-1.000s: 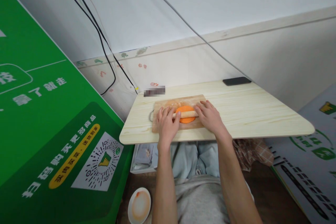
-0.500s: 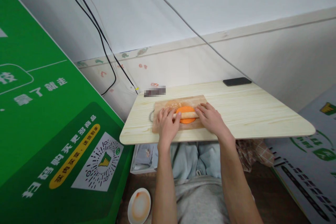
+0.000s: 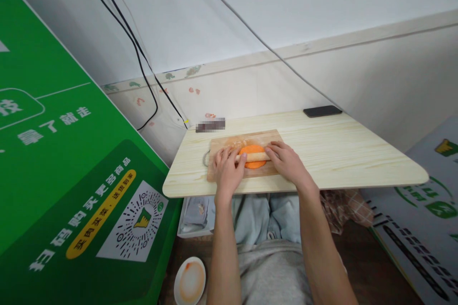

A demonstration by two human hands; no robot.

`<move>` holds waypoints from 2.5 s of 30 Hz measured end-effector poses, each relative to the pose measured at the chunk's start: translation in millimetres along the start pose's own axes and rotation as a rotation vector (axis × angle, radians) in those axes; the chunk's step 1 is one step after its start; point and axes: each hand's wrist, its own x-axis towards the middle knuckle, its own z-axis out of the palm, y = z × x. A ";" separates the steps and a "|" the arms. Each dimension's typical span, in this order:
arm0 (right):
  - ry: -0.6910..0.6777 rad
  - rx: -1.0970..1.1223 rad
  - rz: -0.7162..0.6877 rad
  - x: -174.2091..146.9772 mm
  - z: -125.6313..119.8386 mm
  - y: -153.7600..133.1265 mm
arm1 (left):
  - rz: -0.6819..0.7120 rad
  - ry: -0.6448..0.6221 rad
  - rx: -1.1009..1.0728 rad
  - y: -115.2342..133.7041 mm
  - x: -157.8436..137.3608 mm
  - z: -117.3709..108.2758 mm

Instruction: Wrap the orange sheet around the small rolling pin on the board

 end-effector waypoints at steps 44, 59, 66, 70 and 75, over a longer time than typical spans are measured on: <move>-0.101 0.087 -0.133 -8.8 -18.5 -3.4 | -0.007 -0.016 0.009 -1.4 2.2 0.7; 0.080 -0.027 0.081 1.4 2.1 -8.4 | 0.000 0.000 0.010 1.3 -0.1 1.4; -0.013 -0.032 0.084 -6.5 -4.5 -10.8 | 0.003 -0.009 0.004 0.5 0.6 -0.7; -0.097 0.005 0.001 -14.3 -13.0 -2.8 | -0.019 -0.033 0.022 0.7 1.3 -2.4; -0.139 0.043 -0.044 -21.2 -20.4 -1.5 | -0.033 -0.039 0.042 1.8 1.4 -3.3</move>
